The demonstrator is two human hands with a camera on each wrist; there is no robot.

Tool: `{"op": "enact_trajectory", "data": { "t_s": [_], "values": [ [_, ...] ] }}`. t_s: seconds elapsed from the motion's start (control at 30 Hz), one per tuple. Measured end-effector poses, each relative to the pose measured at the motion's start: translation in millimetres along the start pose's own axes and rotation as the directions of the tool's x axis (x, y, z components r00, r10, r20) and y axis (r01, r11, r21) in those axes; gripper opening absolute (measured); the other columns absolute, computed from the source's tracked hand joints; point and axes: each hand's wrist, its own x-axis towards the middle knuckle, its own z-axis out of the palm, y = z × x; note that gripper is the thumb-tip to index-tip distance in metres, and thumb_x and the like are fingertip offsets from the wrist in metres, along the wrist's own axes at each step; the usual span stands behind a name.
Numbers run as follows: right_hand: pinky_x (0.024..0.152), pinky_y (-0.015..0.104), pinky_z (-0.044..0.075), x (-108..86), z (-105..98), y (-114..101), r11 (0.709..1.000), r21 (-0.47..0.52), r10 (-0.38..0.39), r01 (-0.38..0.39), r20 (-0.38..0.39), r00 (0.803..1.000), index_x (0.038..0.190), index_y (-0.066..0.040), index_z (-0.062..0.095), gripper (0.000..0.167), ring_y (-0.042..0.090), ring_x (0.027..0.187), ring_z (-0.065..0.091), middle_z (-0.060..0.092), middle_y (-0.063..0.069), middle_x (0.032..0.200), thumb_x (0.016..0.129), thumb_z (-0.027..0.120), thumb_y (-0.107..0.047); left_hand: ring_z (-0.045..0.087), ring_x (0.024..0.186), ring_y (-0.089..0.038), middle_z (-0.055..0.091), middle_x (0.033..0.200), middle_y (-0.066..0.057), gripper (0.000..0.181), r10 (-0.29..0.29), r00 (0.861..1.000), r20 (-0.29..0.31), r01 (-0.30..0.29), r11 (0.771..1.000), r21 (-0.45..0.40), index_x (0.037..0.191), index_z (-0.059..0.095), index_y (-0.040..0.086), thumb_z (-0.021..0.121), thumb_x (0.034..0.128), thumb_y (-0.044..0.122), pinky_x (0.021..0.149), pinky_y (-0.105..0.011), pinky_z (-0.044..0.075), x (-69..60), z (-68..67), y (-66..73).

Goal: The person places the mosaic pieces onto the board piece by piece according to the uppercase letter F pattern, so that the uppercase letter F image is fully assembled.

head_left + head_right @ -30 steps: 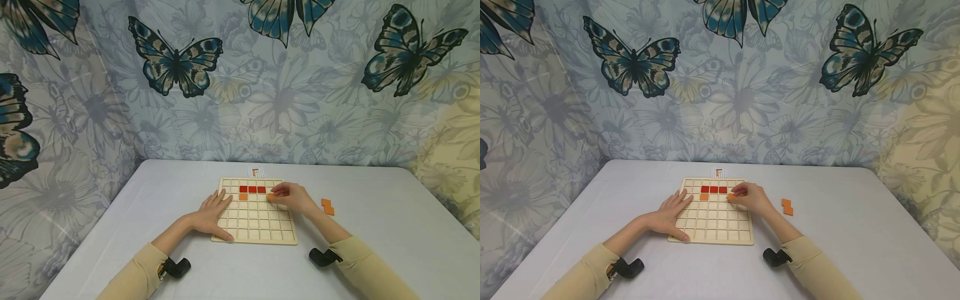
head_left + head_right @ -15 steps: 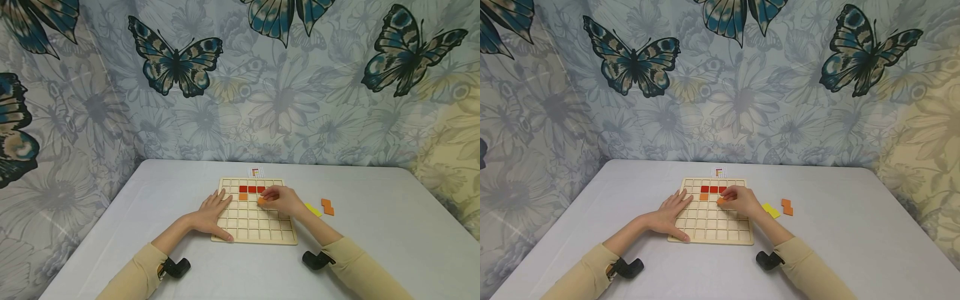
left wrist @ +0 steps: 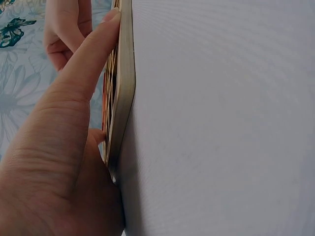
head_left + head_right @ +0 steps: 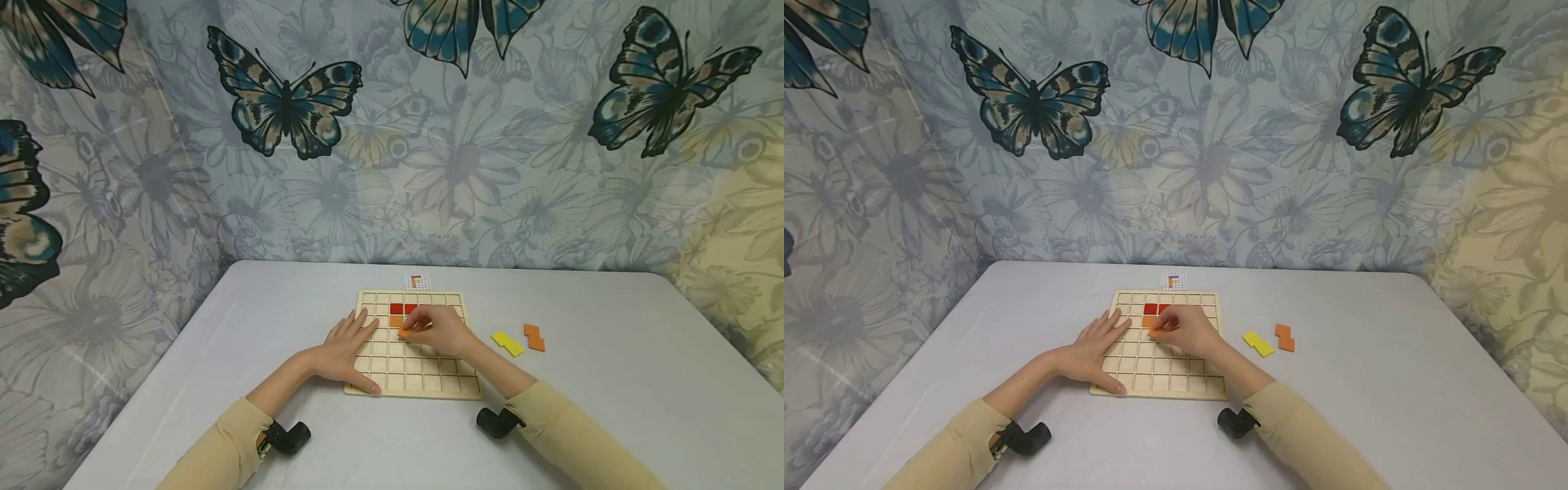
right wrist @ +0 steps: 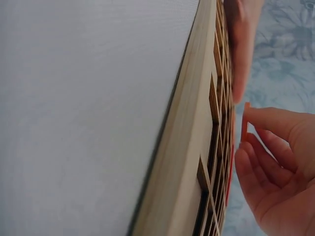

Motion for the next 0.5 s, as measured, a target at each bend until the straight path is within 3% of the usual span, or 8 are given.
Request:
{"op": "enact_trajectory", "data": {
  "t_s": [0.27, 0.5],
  "values": [
    [0.075, 0.027, 0.054, 7.6, 8.5, -3.9, 0.99, -0.065, -0.123, 0.125, 0.04, 0.992, 0.09, -0.006, 0.072, 0.011, 0.017, 0.083, 0.065, 0.07, 0.002, 0.087, 0.081, 0.078, -0.004, -0.016, 0.146, -0.032, -0.012, 0.162, -0.014, 0.124, 0.001, 1.0, -0.001, -0.001, 1.0, 0.004, 0.158, 0.008, 0.014, 0.078, 0.0688, 0.064, 0.116, -0.055, -0.002, 1.4, 1.4, -2.6],
    [0.077, 0.027, 0.054, 8.0, 9.8, -2.8, 0.981, -0.086, -0.171, 0.176, 0.067, 0.983, 0.091, -0.007, 0.073, 0.01, 0.015, 0.085, 0.065, 0.071, 0.0, 0.088, 0.084, 0.075, -0.001, -0.016, 0.146, -0.032, -0.012, 0.162, -0.015, 0.125, 0.003, 1.0, -0.004, -0.003, 1.0, 0.009, 0.158, 0.008, 0.014, 0.078, 0.0685, 0.065, 0.116, -0.054, -0.002, 1.8, 1.7, -2.9]
  ]
}}
